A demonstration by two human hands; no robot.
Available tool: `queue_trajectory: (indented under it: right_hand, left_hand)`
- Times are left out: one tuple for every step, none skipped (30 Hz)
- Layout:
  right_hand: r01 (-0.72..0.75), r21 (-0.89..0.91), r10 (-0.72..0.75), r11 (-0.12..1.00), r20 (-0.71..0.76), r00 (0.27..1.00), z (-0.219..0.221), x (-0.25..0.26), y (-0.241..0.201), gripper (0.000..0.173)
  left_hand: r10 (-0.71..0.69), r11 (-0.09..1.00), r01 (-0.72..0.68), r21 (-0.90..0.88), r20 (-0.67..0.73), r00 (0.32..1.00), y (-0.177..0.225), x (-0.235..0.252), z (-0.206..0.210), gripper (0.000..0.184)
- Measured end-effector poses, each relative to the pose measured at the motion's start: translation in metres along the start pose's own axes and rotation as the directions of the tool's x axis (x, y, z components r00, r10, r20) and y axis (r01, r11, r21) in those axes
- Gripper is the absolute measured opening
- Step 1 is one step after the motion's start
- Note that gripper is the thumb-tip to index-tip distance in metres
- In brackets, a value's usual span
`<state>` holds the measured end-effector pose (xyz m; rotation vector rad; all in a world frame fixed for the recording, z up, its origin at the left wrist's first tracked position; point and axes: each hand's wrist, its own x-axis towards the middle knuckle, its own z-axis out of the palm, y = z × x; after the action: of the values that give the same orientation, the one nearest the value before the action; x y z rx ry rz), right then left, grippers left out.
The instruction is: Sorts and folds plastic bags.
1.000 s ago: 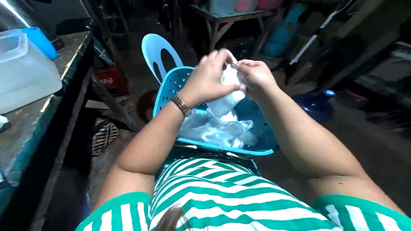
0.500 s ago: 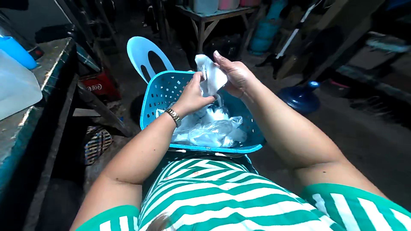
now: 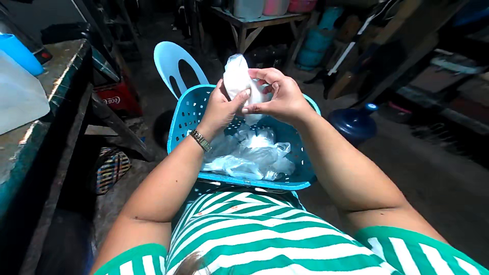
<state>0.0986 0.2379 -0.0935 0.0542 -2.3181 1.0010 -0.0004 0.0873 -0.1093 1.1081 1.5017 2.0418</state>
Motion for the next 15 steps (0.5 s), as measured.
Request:
queue_trajectory:
  right_hand:
    - [0.022, -0.042, -0.022, 0.999, -0.003, 1.000, 0.000, 0.000, 0.000, 0.079]
    - [0.024, -0.049, -0.024, 0.999, -0.005, 1.000, 0.001, 0.000, 0.000, 0.070]
    - [0.003, -0.025, -0.003, 1.000, -0.002, 1.000, 0.001, 0.000, -0.001, 0.061]
    - [-0.032, 0.025, 0.032, 0.999, 0.006, 0.999, 0.001, 0.000, -0.003, 0.053]
    - [-0.060, 0.097, 0.059, 0.993, 0.013, 0.998, 0.000, 0.001, -0.004, 0.047]
    - [-0.076, 0.181, 0.073, 0.981, 0.022, 0.997, -0.001, 0.002, -0.004, 0.042]
    - [-0.090, 0.261, 0.086, 0.961, 0.025, 0.996, -0.002, 0.002, -0.004, 0.038]
    - [-0.109, 0.325, 0.108, 0.939, 0.021, 0.994, -0.003, 0.003, -0.005, 0.033]
    - [-0.133, 0.376, 0.137, 0.917, 0.016, 0.990, -0.003, 0.003, -0.005, 0.028]
    - [-0.163, 0.424, 0.177, 0.891, 0.005, 0.984, -0.004, 0.003, -0.006, 0.022]
    - [-0.199, 0.464, 0.229, 0.863, -0.008, 0.973, -0.004, 0.004, -0.007, 0.016]
    - [-0.236, 0.491, 0.286, 0.839, -0.028, 0.958, -0.005, 0.005, -0.008, 0.013]
    - [-0.263, 0.505, 0.332, 0.822, -0.050, 0.942, -0.006, 0.006, -0.008, 0.011]
    - [-0.278, 0.498, 0.363, 0.821, -0.080, 0.928, -0.008, 0.007, -0.006, 0.009]
    - [-0.285, 0.483, 0.383, 0.828, -0.116, 0.916, -0.011, 0.008, -0.005, 0.008]
  left_hand:
    - [0.007, 1.000, -0.007, -0.008, 0.008, 1.000, 0.000, 0.001, -0.003, 0.045]
    - [0.008, 1.000, -0.008, -0.002, 0.013, 1.000, 0.001, 0.002, -0.004, 0.043]
    - [0.003, 1.000, -0.003, 0.000, 0.018, 1.000, 0.003, 0.002, -0.005, 0.040]
    - [-0.004, 1.000, 0.004, -0.002, 0.026, 1.000, 0.005, 0.002, -0.006, 0.039]
    - [-0.006, 1.000, 0.006, -0.001, 0.031, 1.000, 0.006, 0.003, -0.007, 0.038]
    - [-0.002, 1.000, 0.001, 0.002, 0.032, 1.000, 0.007, 0.004, -0.008, 0.039]
    - [0.004, 1.000, -0.004, 0.004, 0.032, 0.999, 0.008, 0.004, -0.008, 0.039]
    - [0.007, 1.000, -0.008, 0.004, 0.033, 0.999, 0.008, 0.005, -0.009, 0.039]
    - [0.008, 1.000, -0.008, 0.007, 0.031, 0.999, 0.009, 0.005, -0.009, 0.037]
    - [0.003, 1.000, -0.004, 0.005, 0.029, 1.000, 0.011, 0.006, -0.008, 0.035]
    - [-0.005, 1.000, 0.005, 0.000, 0.027, 1.000, 0.012, 0.006, -0.008, 0.032]
    - [-0.009, 1.000, 0.009, -0.001, 0.022, 1.000, 0.013, 0.007, -0.009, 0.029]
    - [-0.014, 1.000, 0.014, 0.004, 0.010, 1.000, 0.014, 0.008, -0.011, 0.028]
    - [-0.020, 1.000, 0.021, 0.019, -0.017, 1.000, 0.015, 0.008, -0.012, 0.028]
    - [-0.026, 0.999, 0.028, 0.041, -0.052, 0.998, 0.017, 0.009, -0.015, 0.028]
